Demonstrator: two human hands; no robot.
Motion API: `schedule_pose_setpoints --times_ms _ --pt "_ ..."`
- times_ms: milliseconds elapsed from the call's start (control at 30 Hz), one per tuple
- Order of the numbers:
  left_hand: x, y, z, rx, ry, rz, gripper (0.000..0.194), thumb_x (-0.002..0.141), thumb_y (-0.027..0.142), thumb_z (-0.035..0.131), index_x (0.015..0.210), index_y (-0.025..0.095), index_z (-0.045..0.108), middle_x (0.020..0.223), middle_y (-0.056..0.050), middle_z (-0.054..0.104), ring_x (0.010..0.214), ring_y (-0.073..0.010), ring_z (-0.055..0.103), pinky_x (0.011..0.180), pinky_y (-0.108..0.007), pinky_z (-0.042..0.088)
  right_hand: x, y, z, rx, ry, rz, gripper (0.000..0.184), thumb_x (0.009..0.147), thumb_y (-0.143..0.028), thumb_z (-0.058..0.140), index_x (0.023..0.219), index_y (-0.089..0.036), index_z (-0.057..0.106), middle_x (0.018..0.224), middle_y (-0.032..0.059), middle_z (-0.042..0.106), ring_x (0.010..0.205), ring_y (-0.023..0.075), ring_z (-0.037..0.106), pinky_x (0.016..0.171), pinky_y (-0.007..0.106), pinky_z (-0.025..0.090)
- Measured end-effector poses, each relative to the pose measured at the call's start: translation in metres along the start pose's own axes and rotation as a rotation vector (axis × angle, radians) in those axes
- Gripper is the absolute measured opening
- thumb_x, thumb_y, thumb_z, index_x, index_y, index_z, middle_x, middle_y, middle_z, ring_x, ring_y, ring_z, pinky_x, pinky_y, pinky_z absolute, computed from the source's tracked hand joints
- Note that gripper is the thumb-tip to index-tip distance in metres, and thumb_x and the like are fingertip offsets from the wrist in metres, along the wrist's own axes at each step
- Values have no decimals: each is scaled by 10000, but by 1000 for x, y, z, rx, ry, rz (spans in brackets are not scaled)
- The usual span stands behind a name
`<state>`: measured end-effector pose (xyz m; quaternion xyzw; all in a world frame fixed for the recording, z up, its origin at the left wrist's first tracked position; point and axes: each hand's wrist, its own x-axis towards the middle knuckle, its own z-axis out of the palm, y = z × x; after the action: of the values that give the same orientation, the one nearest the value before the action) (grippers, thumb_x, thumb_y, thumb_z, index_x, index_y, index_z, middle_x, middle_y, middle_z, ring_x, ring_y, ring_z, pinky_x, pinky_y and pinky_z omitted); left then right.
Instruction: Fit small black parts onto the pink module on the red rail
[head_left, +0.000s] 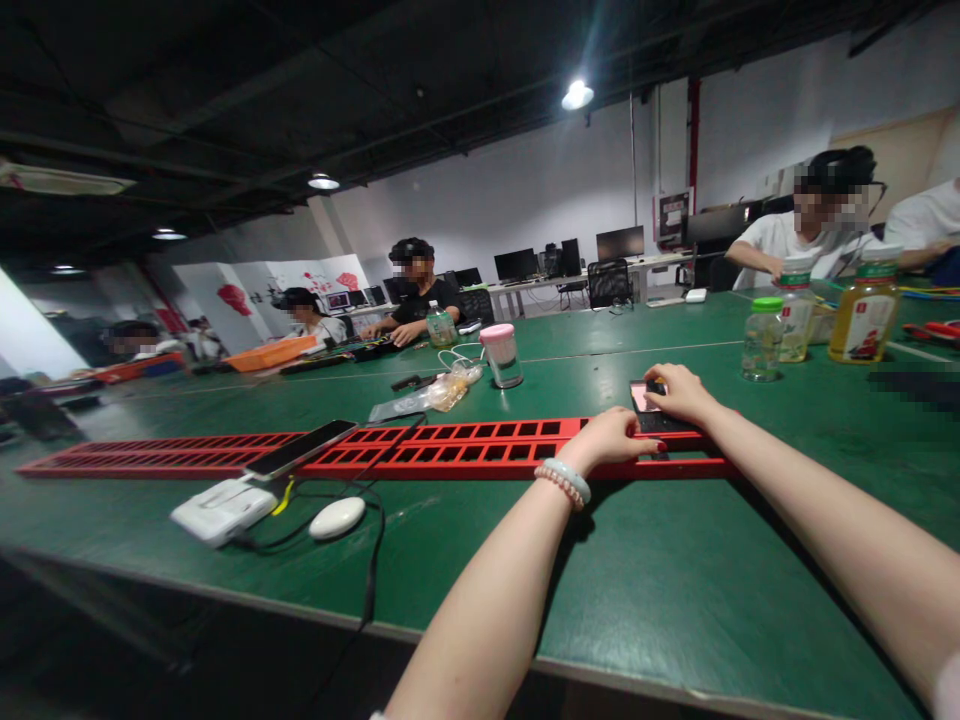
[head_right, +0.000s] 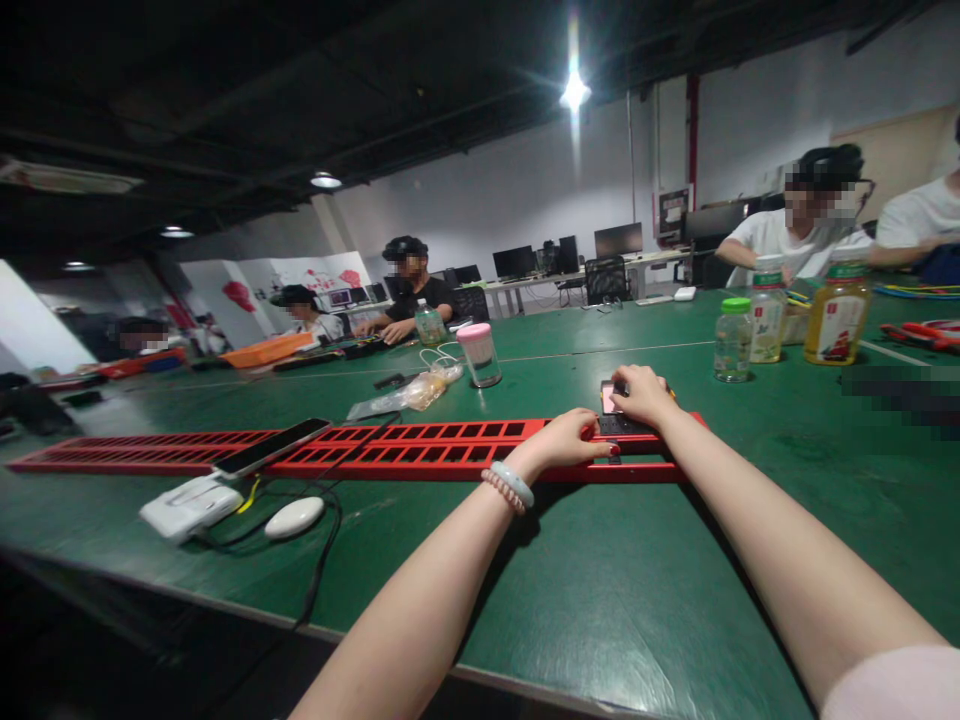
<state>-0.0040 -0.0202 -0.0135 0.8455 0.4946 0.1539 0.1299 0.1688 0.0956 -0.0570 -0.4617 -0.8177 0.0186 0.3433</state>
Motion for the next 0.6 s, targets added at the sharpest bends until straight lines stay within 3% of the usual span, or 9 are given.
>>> schedule_pose_setpoints --times_ms 200,300,433,600 --pt "-1 2 -1 0 -2 -33 428 685 591 593 679 165 548 652 5 536 584 -128 470 554 -243 317 -9 -9 -8 130 327 -70 343 750 -340 584 1023 -135 616 971 121 585 899 240 561 819 370 458" --pt "-2 3 -3 5 0 -33 445 691 604 578 691 159 561 663 -3 547 577 -129 471 545 -248 311 -20 -20 -19 183 432 -69 365 762 -367 593 1038 -131 638 925 111 576 870 230 566 809 363 476" --pt "-1 1 -2 -24 12 19 447 710 596 563 721 150 581 667 -12 564 571 -134 477 535 -256 305 -41 -30 -35 283 445 -42 346 775 -419 599 1004 -174 683 888 85 581 794 200 582 757 351 504" --pt "1 -4 1 -23 9 22 431 711 575 581 754 146 593 677 -23 588 582 -146 499 530 -258 311 -66 -30 -48 463 319 38 293 749 -438 632 913 -205 702 920 68 619 826 196 617 770 349 532"
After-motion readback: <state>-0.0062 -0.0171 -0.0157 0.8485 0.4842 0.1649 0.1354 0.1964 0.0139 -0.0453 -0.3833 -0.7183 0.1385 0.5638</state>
